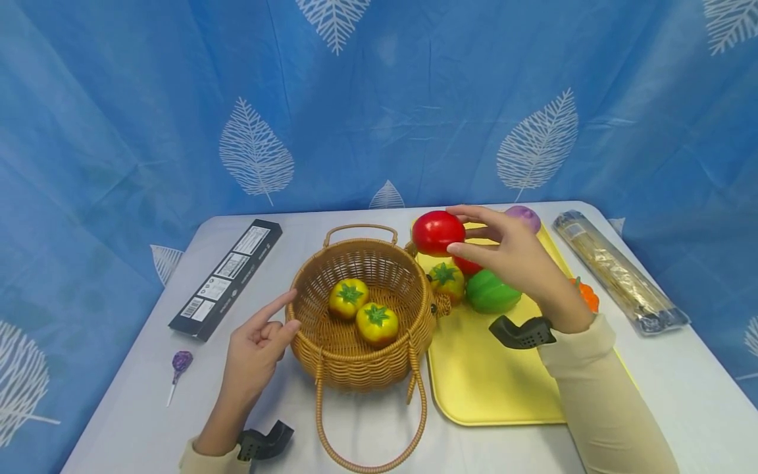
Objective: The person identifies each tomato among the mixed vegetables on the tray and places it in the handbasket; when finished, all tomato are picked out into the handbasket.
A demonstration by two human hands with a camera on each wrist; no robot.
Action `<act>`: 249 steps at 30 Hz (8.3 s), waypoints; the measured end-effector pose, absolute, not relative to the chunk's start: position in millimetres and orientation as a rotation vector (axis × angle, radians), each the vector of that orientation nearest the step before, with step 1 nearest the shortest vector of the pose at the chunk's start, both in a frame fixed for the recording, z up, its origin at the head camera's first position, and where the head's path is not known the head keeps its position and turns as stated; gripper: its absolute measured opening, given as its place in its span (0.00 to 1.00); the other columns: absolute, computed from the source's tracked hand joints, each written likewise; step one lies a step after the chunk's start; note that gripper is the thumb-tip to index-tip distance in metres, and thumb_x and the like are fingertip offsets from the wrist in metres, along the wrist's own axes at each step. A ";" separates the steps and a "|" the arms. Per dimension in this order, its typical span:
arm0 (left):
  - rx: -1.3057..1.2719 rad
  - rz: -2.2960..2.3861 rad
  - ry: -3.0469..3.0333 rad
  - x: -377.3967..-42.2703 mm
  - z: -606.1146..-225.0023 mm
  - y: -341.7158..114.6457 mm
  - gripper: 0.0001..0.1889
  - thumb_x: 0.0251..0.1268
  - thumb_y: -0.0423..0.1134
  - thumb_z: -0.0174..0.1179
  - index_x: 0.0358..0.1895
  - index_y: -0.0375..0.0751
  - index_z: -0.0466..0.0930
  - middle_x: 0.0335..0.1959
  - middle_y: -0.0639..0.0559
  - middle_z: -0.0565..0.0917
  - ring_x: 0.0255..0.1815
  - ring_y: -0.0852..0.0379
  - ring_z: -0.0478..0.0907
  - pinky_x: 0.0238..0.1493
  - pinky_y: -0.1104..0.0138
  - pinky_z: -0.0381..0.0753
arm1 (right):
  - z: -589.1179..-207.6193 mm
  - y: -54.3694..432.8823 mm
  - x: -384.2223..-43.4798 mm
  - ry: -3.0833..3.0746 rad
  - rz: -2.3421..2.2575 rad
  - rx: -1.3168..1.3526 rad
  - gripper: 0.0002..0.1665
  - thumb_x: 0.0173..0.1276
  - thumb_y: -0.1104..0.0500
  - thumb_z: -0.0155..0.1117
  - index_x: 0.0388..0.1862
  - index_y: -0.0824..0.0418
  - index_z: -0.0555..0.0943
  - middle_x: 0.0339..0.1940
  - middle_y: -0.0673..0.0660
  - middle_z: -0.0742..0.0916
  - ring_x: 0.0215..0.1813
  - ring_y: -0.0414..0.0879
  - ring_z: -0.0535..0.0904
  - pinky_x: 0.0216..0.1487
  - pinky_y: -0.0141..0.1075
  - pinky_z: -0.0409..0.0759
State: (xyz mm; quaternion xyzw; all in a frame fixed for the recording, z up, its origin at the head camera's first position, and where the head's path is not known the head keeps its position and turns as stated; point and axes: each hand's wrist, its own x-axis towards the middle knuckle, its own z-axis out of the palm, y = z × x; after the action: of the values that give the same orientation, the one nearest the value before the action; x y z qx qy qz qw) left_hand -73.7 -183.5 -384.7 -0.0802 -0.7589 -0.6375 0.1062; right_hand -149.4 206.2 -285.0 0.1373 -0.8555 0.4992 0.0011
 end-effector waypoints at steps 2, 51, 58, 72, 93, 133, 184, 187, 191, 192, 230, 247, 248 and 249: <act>-0.236 -1.877 -2.235 -73.6 -384.6 -183.5 0.24 0.69 0.28 0.66 0.67 0.40 0.79 0.13 0.53 0.61 0.14 0.59 0.56 0.13 0.61 0.53 | -284.1 201.9 -146.6 -2.669 1.573 0.474 0.33 0.67 0.52 0.75 0.70 0.45 0.77 0.65 0.51 0.81 0.62 0.52 0.80 0.48 0.41 0.85; -0.179 -1.843 -2.268 -73.0 -383.5 -183.8 0.24 0.68 0.30 0.67 0.67 0.44 0.80 0.13 0.52 0.61 0.14 0.59 0.57 0.13 0.62 0.55 | -319.3 103.8 -108.2 -2.693 1.057 1.176 0.33 0.68 0.42 0.72 0.70 0.46 0.78 0.64 0.48 0.83 0.59 0.40 0.81 0.56 0.36 0.81; -0.169 -1.846 -2.268 -73.0 -384.9 -184.0 0.24 0.68 0.30 0.67 0.67 0.45 0.80 0.13 0.52 0.62 0.14 0.57 0.58 0.13 0.63 0.56 | -321.6 97.8 -104.5 -2.709 0.871 1.226 0.31 0.70 0.40 0.69 0.69 0.49 0.80 0.63 0.48 0.84 0.65 0.43 0.79 0.61 0.40 0.78; -0.161 -1.882 -2.263 -73.1 -384.4 -181.6 0.23 0.69 0.31 0.66 0.67 0.45 0.80 0.13 0.52 0.62 0.14 0.59 0.58 0.14 0.62 0.55 | -313.5 120.0 -116.0 -2.565 1.153 1.240 0.23 0.72 0.49 0.70 0.64 0.53 0.83 0.61 0.45 0.85 0.64 0.39 0.79 0.63 0.39 0.77; -0.195 -1.867 -2.252 -73.1 -384.7 -180.9 0.23 0.70 0.29 0.65 0.67 0.41 0.79 0.13 0.54 0.62 0.14 0.62 0.57 0.13 0.62 0.54 | -278.7 226.5 -149.0 -2.606 1.368 0.681 0.25 0.72 0.58 0.70 0.66 0.54 0.81 0.61 0.51 0.85 0.60 0.45 0.83 0.55 0.28 0.79; -0.196 -1.848 -2.261 -72.8 -385.8 -181.8 0.23 0.69 0.30 0.66 0.67 0.44 0.80 0.13 0.53 0.63 0.14 0.60 0.58 0.13 0.62 0.55 | -357.9 260.4 -209.8 -3.001 1.378 0.380 0.33 0.71 0.55 0.71 0.69 0.67 0.75 0.68 0.69 0.77 0.67 0.68 0.74 0.64 0.58 0.74; -0.191 -1.837 -2.270 -72.8 -385.8 -182.3 0.23 0.69 0.31 0.66 0.66 0.45 0.80 0.12 0.53 0.63 0.14 0.61 0.57 0.13 0.62 0.55 | -364.9 261.3 -213.2 -3.044 1.155 0.347 0.32 0.71 0.52 0.71 0.69 0.61 0.76 0.65 0.68 0.80 0.62 0.68 0.79 0.58 0.58 0.79; -0.188 -1.840 -2.267 -72.8 -386.1 -182.2 0.23 0.69 0.31 0.67 0.66 0.45 0.80 0.13 0.53 0.63 0.14 0.61 0.57 0.13 0.62 0.55 | -361.2 261.5 -212.1 -3.017 1.142 0.348 0.32 0.70 0.50 0.71 0.69 0.60 0.77 0.65 0.67 0.81 0.61 0.67 0.79 0.57 0.57 0.80; -0.197 -1.839 -2.265 -72.9 -386.4 -182.2 0.23 0.69 0.30 0.66 0.67 0.45 0.80 0.13 0.53 0.62 0.14 0.61 0.57 0.13 0.62 0.55 | -355.5 260.3 -210.2 -2.992 1.159 0.337 0.33 0.70 0.49 0.71 0.70 0.60 0.77 0.65 0.67 0.80 0.62 0.67 0.79 0.55 0.55 0.81; -0.203 -1.837 -2.265 -73.0 -386.7 -182.3 0.24 0.69 0.30 0.66 0.67 0.44 0.79 0.13 0.53 0.62 0.14 0.60 0.57 0.13 0.62 0.55 | -353.6 259.5 -209.4 -2.985 1.168 0.337 0.33 0.70 0.49 0.71 0.70 0.61 0.76 0.65 0.67 0.80 0.62 0.67 0.79 0.55 0.56 0.81; -0.219 -1.867 -2.242 -72.1 -385.4 -182.5 0.24 0.70 0.28 0.65 0.67 0.41 0.79 0.12 0.53 0.62 0.13 0.61 0.57 0.13 0.61 0.53 | -301.2 212.5 -164.5 -2.735 1.397 0.497 0.32 0.68 0.49 0.74 0.69 0.54 0.79 0.63 0.58 0.83 0.62 0.57 0.81 0.49 0.48 0.85; -0.207 -1.859 -2.257 -72.0 -385.4 -181.8 0.23 0.70 0.29 0.65 0.67 0.43 0.79 0.13 0.53 0.63 0.14 0.61 0.58 0.13 0.61 0.54 | -293.7 179.4 -141.1 -2.549 1.491 0.656 0.29 0.66 0.55 0.76 0.66 0.51 0.81 0.63 0.51 0.83 0.58 0.50 0.82 0.51 0.40 0.84; -0.208 -1.855 -2.260 -72.0 -385.2 -181.7 0.23 0.70 0.30 0.65 0.67 0.43 0.79 0.13 0.53 0.63 0.14 0.61 0.58 0.13 0.61 0.54 | -294.6 176.7 -140.0 -2.540 1.482 0.674 0.29 0.66 0.54 0.76 0.66 0.51 0.81 0.63 0.50 0.83 0.58 0.49 0.82 0.51 0.40 0.84; -0.208 -1.852 -2.262 -72.0 -385.0 -181.7 0.23 0.70 0.30 0.65 0.67 0.44 0.79 0.13 0.53 0.63 0.14 0.61 0.58 0.13 0.62 0.55 | -296.0 173.9 -139.2 -2.532 1.468 0.692 0.29 0.66 0.54 0.76 0.66 0.50 0.81 0.63 0.49 0.83 0.58 0.48 0.82 0.51 0.39 0.84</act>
State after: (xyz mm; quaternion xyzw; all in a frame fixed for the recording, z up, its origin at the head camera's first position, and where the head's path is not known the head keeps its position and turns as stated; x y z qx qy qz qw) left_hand -72.0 -181.7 -385.0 -0.0706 -0.7676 -0.6283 0.1050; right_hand -139.2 173.9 -296.0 0.2295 -0.8400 0.4870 0.0672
